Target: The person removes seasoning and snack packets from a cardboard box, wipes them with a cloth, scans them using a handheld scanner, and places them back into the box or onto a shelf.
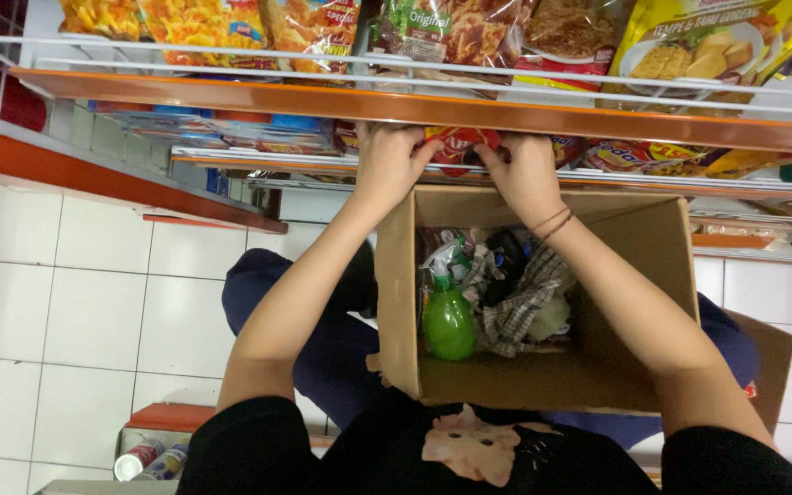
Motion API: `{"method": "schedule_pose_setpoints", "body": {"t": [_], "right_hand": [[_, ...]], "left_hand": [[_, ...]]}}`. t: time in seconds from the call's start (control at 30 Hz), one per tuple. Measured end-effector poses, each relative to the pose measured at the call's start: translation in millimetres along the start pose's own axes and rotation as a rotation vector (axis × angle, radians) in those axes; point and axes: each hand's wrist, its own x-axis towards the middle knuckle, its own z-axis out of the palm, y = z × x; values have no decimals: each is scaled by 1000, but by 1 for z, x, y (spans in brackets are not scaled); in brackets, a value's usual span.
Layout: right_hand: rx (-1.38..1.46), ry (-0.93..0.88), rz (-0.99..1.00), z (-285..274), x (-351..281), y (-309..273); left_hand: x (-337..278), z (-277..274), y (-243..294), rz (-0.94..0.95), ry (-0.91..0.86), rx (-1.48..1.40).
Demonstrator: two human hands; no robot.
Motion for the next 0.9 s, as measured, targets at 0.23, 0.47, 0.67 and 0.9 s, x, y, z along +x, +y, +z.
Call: {"method": "schedule_pose_setpoints", "body": {"t": [0.23, 0.47, 0.67, 0.9], "right_hand": [[-52, 2, -72, -50, -18, -25], [33, -153, -30, -110, -60, -34], [-7, -574, -49, -135, -99, -5], [-373, -786, -40, -121, -136, 47]], "left_hand": [[-17, -30, 13, 20, 75, 47], [-27, -57, 68, 67, -115, 28], [-36, -26, 118, 253, -372, 4], [-50, 100, 147, 369, -1063, 244]]}}
